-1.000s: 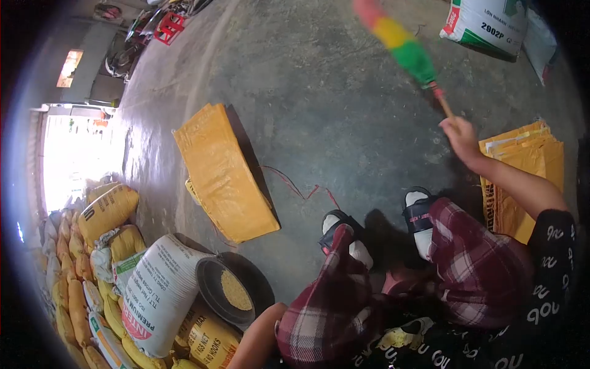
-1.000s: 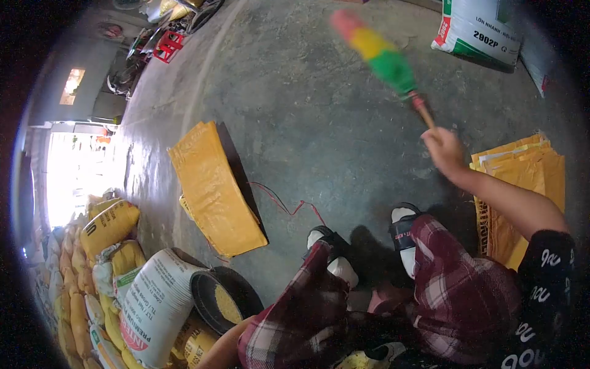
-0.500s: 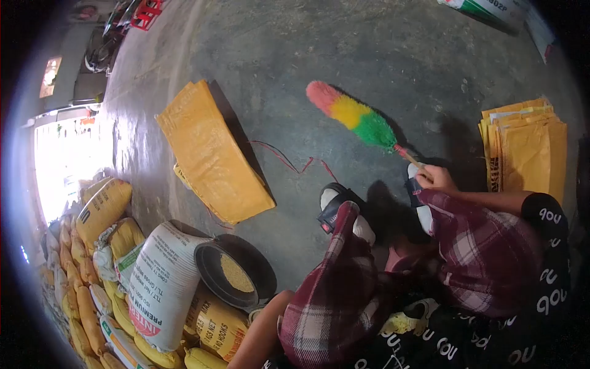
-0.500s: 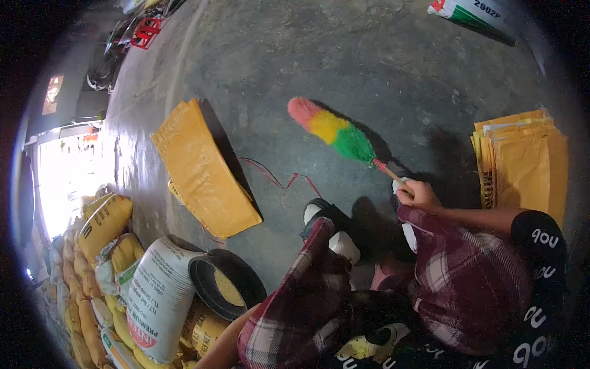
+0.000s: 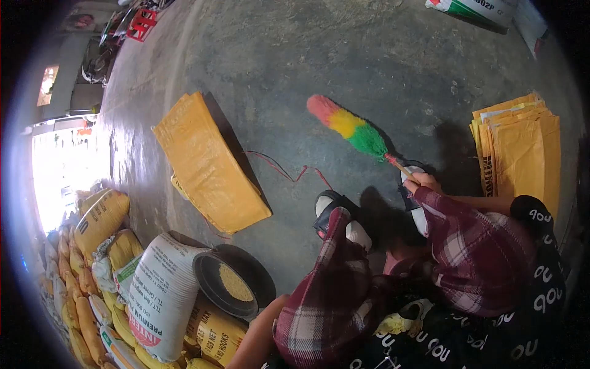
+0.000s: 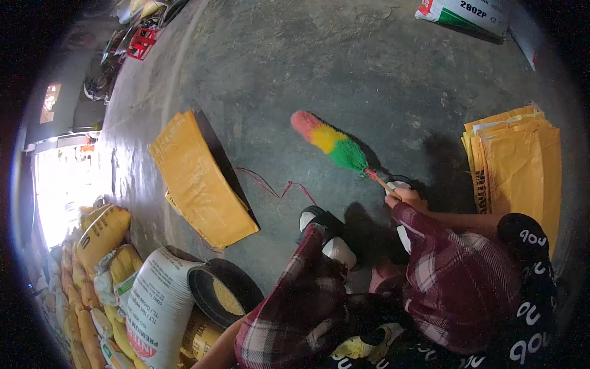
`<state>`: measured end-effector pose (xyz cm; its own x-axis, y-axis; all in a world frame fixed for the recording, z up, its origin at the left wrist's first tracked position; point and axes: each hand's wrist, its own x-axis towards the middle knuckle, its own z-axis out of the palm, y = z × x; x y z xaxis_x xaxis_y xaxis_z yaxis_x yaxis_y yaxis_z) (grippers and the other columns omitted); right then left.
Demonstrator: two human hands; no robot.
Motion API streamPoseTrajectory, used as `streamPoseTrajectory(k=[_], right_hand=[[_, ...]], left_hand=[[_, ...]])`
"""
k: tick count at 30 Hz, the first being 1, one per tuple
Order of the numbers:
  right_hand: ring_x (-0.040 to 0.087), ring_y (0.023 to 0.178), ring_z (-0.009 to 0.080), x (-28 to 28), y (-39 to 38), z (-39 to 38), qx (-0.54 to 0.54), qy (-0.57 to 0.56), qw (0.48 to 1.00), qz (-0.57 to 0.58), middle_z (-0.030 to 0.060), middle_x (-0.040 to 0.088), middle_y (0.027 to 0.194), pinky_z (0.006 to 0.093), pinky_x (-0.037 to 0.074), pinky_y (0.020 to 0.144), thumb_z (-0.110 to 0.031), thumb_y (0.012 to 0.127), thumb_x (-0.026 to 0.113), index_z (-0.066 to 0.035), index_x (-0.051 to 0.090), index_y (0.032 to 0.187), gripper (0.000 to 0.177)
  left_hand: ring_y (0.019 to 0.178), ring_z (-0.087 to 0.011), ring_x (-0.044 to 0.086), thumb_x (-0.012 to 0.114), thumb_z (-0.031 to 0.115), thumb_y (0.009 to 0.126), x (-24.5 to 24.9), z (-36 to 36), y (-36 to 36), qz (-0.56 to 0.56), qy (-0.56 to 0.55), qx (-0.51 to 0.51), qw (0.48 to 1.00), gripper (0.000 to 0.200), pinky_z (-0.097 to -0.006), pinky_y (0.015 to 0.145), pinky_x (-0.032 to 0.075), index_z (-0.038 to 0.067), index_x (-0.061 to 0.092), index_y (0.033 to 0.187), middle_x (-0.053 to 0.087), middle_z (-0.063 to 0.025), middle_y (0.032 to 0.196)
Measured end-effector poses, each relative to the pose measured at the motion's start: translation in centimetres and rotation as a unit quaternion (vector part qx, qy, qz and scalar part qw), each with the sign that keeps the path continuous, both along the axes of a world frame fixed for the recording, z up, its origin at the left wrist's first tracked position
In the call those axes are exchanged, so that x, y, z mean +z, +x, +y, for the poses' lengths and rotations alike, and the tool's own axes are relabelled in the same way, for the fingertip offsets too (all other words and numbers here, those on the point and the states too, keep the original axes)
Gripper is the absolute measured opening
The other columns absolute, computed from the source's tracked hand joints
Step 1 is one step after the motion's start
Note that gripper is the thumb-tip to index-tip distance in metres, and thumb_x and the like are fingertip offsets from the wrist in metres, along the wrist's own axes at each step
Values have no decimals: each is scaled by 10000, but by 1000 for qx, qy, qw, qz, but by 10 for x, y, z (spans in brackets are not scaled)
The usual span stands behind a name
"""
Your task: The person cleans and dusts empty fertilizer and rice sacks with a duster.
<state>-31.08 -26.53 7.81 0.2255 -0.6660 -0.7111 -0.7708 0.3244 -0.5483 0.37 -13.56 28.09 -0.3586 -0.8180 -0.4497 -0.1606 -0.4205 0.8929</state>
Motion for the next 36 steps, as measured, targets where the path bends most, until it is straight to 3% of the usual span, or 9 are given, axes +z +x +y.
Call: streamPoseTrajectory(k=[4,6,13,15,26,28,31,34,36], right_hand=[[553,770,198,-12,-3,1,3,-26,1000,-9,120,571,749,322,403,668,-283,778,563,-31,568,848,261],[501,625,140,-12,-4,-1,-29,-49,992,-115,66,522,639,307,391,578,-276,771,562,-27,572,794,250],[468,547,133,-10,-5,-18,-59,-71,993,-68,113,505,577,299,373,520,-263,774,559,6,578,758,270],[521,550,166,-16,-10,-23,-22,-63,997,-44,133,537,586,321,396,536,-246,766,565,28,575,752,275],[469,528,169,-37,-11,-22,5,-116,991,-70,143,496,580,341,370,511,-251,809,519,1,551,719,269],[354,512,129,-49,-16,-25,33,-135,986,-90,114,418,535,349,336,483,-260,845,486,-10,498,697,291],[507,551,177,-48,-10,-17,28,-165,981,-97,145,526,599,349,382,524,-240,813,518,4,525,748,252],[540,572,267,-67,-11,-15,69,-225,972,-2,179,514,618,379,393,542,-237,795,531,-6,509,715,246],[549,582,286,-49,-6,-19,61,-178,982,-12,177,505,610,377,394,540,-246,792,544,0,510,696,266]], left_hand=[[834,-159,566,522,267,825,-2,24,9,7,13,16,1000,325,-289,720,443,3,586,1003,601,-74,942],[839,-156,564,519,268,828,-7,21,12,11,18,25,999,326,-288,721,442,4,585,1007,599,-73,948],[855,-146,558,508,271,837,-26,14,17,24,27,64,997,331,-281,726,438,7,581,1021,595,-68,970],[860,-143,556,506,272,839,-29,18,20,23,32,77,996,332,-279,727,437,8,580,1025,594,-67,977],[885,-128,547,489,277,853,-33,50,35,14,41,182,982,339,-269,735,430,12,573,1047,587,-61,1011],[889,-125,545,486,278,856,-43,24,37,15,9,231,973,340,-267,736,429,13,572,1051,586,-60,1017],[896,-121,542,482,279,860,-42,-18,58,9,-43,343,938,342,-264,738,427,15,570,1058,584,-58,1027],[903,-116,540,478,281,863,-36,-25,80,8,-100,455,885,344,-261,740,425,16,568,1064,582,-56,1036],[927,-124,521,453,275,879,-56,-30,91,19,-107,535,838,356,-267,754,419,42,520,1140,544,-59,1097]])
